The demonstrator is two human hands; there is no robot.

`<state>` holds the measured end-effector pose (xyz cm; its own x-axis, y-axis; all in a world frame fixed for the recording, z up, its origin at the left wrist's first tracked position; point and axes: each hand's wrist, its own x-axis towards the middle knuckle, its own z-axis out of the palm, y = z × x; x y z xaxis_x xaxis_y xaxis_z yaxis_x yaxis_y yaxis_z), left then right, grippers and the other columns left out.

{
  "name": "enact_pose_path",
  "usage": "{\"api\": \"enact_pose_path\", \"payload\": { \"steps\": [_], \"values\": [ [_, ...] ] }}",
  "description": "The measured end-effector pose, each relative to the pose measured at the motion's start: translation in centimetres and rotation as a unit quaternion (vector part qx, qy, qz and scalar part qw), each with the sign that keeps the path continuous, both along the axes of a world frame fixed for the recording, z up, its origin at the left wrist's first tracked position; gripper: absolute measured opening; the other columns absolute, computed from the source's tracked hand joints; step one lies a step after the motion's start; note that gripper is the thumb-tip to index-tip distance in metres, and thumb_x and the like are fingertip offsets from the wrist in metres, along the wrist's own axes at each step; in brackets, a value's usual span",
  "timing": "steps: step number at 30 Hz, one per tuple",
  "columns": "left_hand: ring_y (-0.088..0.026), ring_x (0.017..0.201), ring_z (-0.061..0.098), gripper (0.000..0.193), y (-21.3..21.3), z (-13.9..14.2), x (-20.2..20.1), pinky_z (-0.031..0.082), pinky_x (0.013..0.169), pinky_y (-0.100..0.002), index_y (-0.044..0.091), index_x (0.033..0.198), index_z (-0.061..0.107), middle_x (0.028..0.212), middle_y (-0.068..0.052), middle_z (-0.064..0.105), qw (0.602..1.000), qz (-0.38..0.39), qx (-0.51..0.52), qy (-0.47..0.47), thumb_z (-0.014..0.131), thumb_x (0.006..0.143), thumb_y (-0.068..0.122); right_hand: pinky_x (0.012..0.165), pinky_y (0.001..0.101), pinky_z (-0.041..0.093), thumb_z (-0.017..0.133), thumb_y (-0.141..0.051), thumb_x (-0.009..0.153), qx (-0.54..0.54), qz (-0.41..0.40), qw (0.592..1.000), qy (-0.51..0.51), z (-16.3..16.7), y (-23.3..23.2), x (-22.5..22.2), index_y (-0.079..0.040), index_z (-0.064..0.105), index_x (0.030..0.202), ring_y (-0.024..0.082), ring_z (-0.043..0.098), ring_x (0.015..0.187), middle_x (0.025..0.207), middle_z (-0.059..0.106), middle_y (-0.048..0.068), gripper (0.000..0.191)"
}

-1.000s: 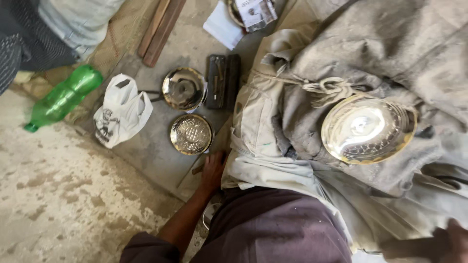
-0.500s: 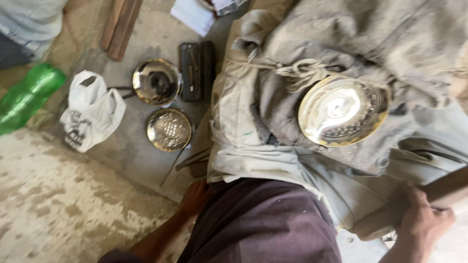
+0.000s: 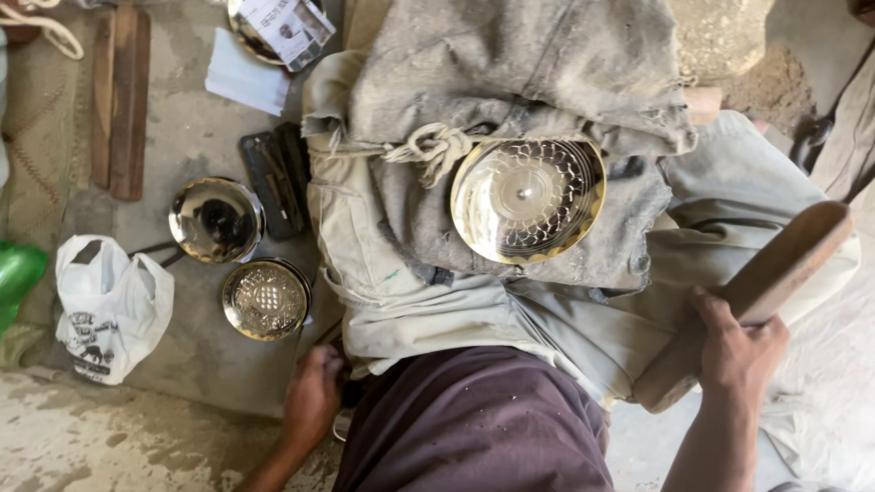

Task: The person sits on the floor and decorates a round brass plate by hand, holding a small punch against the plate's surface with one hand and striking it with a wooden mallet in the other hand to emboss a pattern. They reposition the punch repeatedly across the plate's decorative design, with finished plates set aside nearby.

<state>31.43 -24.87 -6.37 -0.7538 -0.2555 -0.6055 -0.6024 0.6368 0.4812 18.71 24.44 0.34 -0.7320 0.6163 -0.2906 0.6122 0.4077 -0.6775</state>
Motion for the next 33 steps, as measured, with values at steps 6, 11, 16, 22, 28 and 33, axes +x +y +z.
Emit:
{"api": "enact_pose_path", "payload": {
  "steps": [6, 11, 16, 22, 28, 33],
  "values": [
    [-0.027, 0.075, 0.076, 0.029, 1.8, 6.3, -9.8, 0.064, 0.06, -0.041, -0.009, 0.126, 0.043, 0.093, -0.025, 0.065, 0.965, 0.185, 0.175, 0.055, 0.048, 0.104, 0.01, 0.076, 0.038, 0.054, 0.08, -0.027, 0.091, 0.019, 0.003, 0.999, -0.048, -0.1, 0.7, -0.7, 0.008, 0.07, 0.108, 0.026, 0.066, 0.082, 0.097, 0.071, 0.018, 0.04],
    [-0.022, 0.093, 0.072, 0.043, 8.3, 11.2, -17.7, 0.068, 0.073, -0.035, -0.008, 0.135, 0.05, 0.112, -0.021, 0.068, 0.91, 0.05, 0.359, 0.201, 0.068, 0.096, 0.0, 0.077, 0.0381, 0.054, 0.08, -0.029, 0.09, 0.036, -0.008, 0.996, -0.084, 0.2, 1.0, -1.4, 0.006, 0.07, 0.11, 0.026, 0.069, 0.084, 0.096, 0.072, 0.016, 0.042],
    [-0.016, 0.093, 0.079, 0.032, 13.7, 12.2, -23.2, 0.067, 0.078, -0.027, -0.003, 0.129, 0.052, 0.107, -0.014, 0.076, 0.915, 0.038, 0.345, 0.204, 0.067, 0.102, 0.008, 0.077, 0.039, 0.056, 0.086, -0.023, 0.083, 0.036, 0.04, 0.989, -0.135, 1.9, 0.9, -2.7, 0.006, 0.061, 0.12, 0.029, 0.07, 0.087, 0.101, 0.072, 0.018, 0.054],
    [-0.015, 0.097, 0.075, 0.034, 16.7, 11.3, -25.7, 0.066, 0.073, -0.025, -0.001, 0.122, 0.053, 0.112, -0.012, 0.07, 0.911, -0.025, 0.312, 0.269, 0.073, 0.098, 0.012, 0.084, 0.0366, 0.059, 0.08, -0.009, 0.091, -0.053, 0.058, 0.997, 0.007, 5.3, -1.0, -3.3, 0.005, 0.051, 0.128, 0.023, 0.07, 0.098, 0.112, 0.071, 0.015, 0.05],
    [-0.013, 0.08, 0.069, 0.025, 18.9, 9.1, -25.9, 0.059, 0.062, -0.026, 0.004, 0.118, 0.061, 0.098, -0.006, 0.066, 0.912, -0.167, 0.189, 0.322, 0.073, 0.1, 0.016, 0.095, 0.0339, 0.062, 0.07, 0.002, 0.1, -0.229, -0.044, 0.948, 0.216, 7.8, -3.7, -4.7, -0.002, 0.052, 0.137, 0.02, 0.071, 0.097, 0.104, 0.068, 0.01, 0.042],
    [-0.011, 0.061, 0.056, 0.021, 20.7, 6.8, -25.8, 0.048, 0.043, -0.024, 0.008, 0.115, 0.063, 0.087, -0.004, 0.06, 0.927, -0.276, 0.022, 0.254, 0.071, 0.101, 0.022, 0.084, 0.0376, 0.059, 0.061, 0.005, 0.105, -0.228, -0.001, 0.955, 0.19, 8.9, -4.6, -6.2, -0.004, 0.053, 0.119, 0.023, 0.067, 0.084, 0.098, 0.066, 0.01, 0.018]
  ]
}}
